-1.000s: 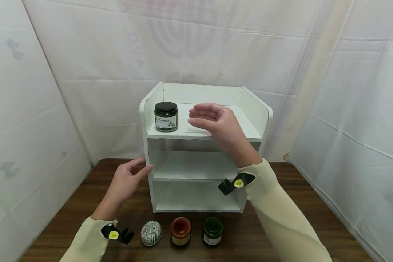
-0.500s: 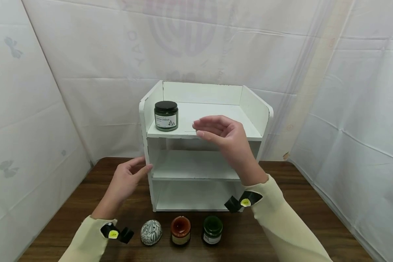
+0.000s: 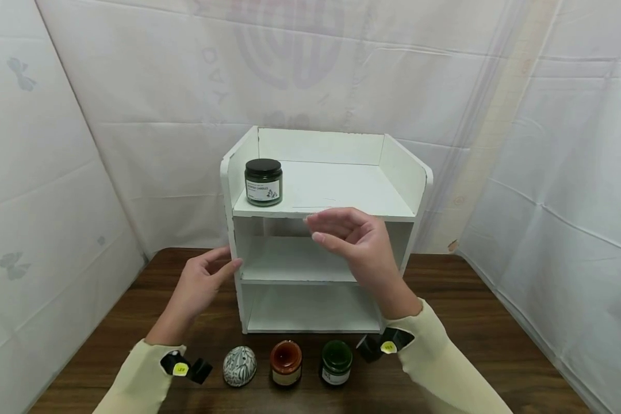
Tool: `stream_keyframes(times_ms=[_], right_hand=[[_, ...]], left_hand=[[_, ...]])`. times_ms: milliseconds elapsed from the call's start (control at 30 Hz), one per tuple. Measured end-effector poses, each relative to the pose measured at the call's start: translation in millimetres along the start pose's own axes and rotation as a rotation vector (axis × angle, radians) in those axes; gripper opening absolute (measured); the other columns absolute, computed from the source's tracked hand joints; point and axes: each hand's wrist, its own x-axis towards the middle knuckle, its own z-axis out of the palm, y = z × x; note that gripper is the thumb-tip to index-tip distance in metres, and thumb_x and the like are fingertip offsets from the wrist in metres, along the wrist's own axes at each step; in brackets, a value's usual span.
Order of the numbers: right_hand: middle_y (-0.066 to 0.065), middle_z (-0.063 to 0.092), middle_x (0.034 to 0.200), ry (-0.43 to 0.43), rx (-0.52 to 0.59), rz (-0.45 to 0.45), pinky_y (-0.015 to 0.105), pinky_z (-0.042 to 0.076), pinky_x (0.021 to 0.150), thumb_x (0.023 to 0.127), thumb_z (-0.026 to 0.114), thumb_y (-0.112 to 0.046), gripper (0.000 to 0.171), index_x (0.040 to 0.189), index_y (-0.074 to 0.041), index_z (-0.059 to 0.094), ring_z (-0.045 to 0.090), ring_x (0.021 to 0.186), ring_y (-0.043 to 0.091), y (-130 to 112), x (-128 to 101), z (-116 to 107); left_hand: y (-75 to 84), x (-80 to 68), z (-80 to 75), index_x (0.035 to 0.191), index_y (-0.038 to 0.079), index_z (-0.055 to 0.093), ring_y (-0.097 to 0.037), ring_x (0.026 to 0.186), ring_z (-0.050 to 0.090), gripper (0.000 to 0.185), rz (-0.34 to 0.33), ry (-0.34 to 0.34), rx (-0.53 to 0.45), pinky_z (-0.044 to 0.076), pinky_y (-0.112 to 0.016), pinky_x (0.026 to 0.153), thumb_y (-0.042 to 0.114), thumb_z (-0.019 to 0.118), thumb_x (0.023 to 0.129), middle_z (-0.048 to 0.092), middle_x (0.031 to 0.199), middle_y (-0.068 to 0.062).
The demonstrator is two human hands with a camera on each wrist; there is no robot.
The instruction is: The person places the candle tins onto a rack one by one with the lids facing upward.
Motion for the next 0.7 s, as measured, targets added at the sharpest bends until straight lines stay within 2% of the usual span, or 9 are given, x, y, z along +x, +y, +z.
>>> stream_keyframes(times_ms=[200,333,500,700], right_hand=[[0.005,0.077,0.116,-0.003,0.033,-0.011,0.034,0.058,0.095,0.086,0.079,0.002,0.035,0.119,0.006,0.066,0.074,0.11,0.02,13.2,-13.4,-1.4],[0.003,0.077,0.116,0.011,0.056,-0.002,0.033,0.058,0.095,0.087,0.079,0.002,0.035,0.119,0.004,0.067,0.073,0.111,0.019,21.4,-23.6,-3.8],[0.003,0.076,0.118,0.022,0.116,-0.002,0.034,0.057,0.096,0.086,0.08,0.0,0.035,0.118,0.002,0.067,0.073,0.113,0.019,31.8,-35.2,-4.8],[0.004,0.076,0.119,0.038,0.162,-0.009,0.036,0.057,0.097,0.086,0.078,0.005,0.035,0.119,0.005,0.066,0.072,0.114,0.022,46.0,-46.4,-7.0]], left_hand=[[0.5,0.1,-0.3,0.147,0.016,0.057,-0.03,0.125,0.06,0.064,0.0,-0.001,-0.01,0.052,-0.043,0.098,0.055,0.067,0.096,0.065,0.14,-0.011],[0.1,0.7,-0.3,0.147,0.016,0.057,-0.03,0.126,0.06,0.065,-0.001,-0.002,-0.013,0.052,-0.043,0.098,0.055,0.066,0.096,0.064,0.141,-0.011],[-0.5,1.0,-0.6,0.147,0.016,0.058,-0.029,0.125,0.061,0.064,0.011,0.001,-0.004,0.052,-0.037,0.096,0.054,0.066,0.096,0.064,0.141,-0.01],[-0.5,0.6,-0.1,0.146,0.015,0.058,-0.029,0.124,0.061,0.063,0.006,0.004,-0.001,0.052,-0.032,0.093,0.054,0.066,0.097,0.064,0.14,-0.011]])
